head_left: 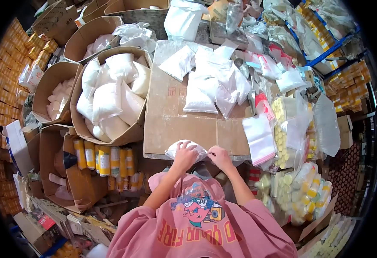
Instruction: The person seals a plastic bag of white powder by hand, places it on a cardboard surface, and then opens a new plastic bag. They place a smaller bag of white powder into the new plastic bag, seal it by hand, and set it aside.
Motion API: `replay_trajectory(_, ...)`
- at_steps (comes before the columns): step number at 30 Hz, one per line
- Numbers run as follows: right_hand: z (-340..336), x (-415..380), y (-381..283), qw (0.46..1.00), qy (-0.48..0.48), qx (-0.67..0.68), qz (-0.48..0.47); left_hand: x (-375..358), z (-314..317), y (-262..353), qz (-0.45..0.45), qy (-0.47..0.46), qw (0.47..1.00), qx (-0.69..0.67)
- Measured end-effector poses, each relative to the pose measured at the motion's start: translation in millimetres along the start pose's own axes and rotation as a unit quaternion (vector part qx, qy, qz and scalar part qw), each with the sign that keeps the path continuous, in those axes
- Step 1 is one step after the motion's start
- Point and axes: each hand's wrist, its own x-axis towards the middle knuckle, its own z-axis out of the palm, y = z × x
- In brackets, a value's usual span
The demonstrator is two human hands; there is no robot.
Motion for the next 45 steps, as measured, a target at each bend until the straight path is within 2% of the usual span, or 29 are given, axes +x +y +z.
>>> replay_trajectory(1,0,0,0,1.000,-0.006,0.017,0.023,3,2,0,0.003,-0.006,1.000,-0.002)
replay_trajectory(4,0,2,0,0.999,0.018,0.032,0.011,8,6,1,0.011,-0.008,1.000,-0.001)
replay_trajectory(8,-1,2,-2,0.998,0.026,0.023,0.046,12,5,0,0.031,-0.066,0.997,0.013)
replay_trajectory(9,-2,3,-2,0.999,0.030,-0.008,0.012,12,6,-1,0.043,-0.059,0.997,0.018)
replay_trajectory(12,6,4,3,0.999,0.050,-0.009,-0.007,15,5,0,0.036,-0.061,0.997,0.003)
replay_trajectory(13,7,4,3,0.999,0.040,0.002,0.029,16,4,-1,0.036,-0.067,0.997,0.010)
replay_trajectory(16,6,5,1,0.998,0.041,-0.003,0.041,18,2,-1,0.042,-0.070,0.996,0.027)
replay_trajectory(25,17,10,-3,0.997,0.055,0.003,-0.046,16,-4,-4,0.057,-0.060,0.997,0.006)
replay_trajectory(28,12,8,-7,0.999,0.042,-0.001,-0.024,13,-2,-8,0.056,-0.057,0.997,0.005)
replay_trajectory(31,10,13,-13,0.999,0.030,-0.020,-0.035,10,7,-15,0.067,-0.020,0.996,-0.051)
replay_trajectory(40,18,16,-18,1.000,0.025,-0.005,-0.013,6,10,-19,0.055,-0.017,0.997,-0.041)
replay_trajectory(45,25,18,-13,0.997,0.018,-0.040,-0.057,4,9,-19,0.021,-0.012,0.998,-0.063)
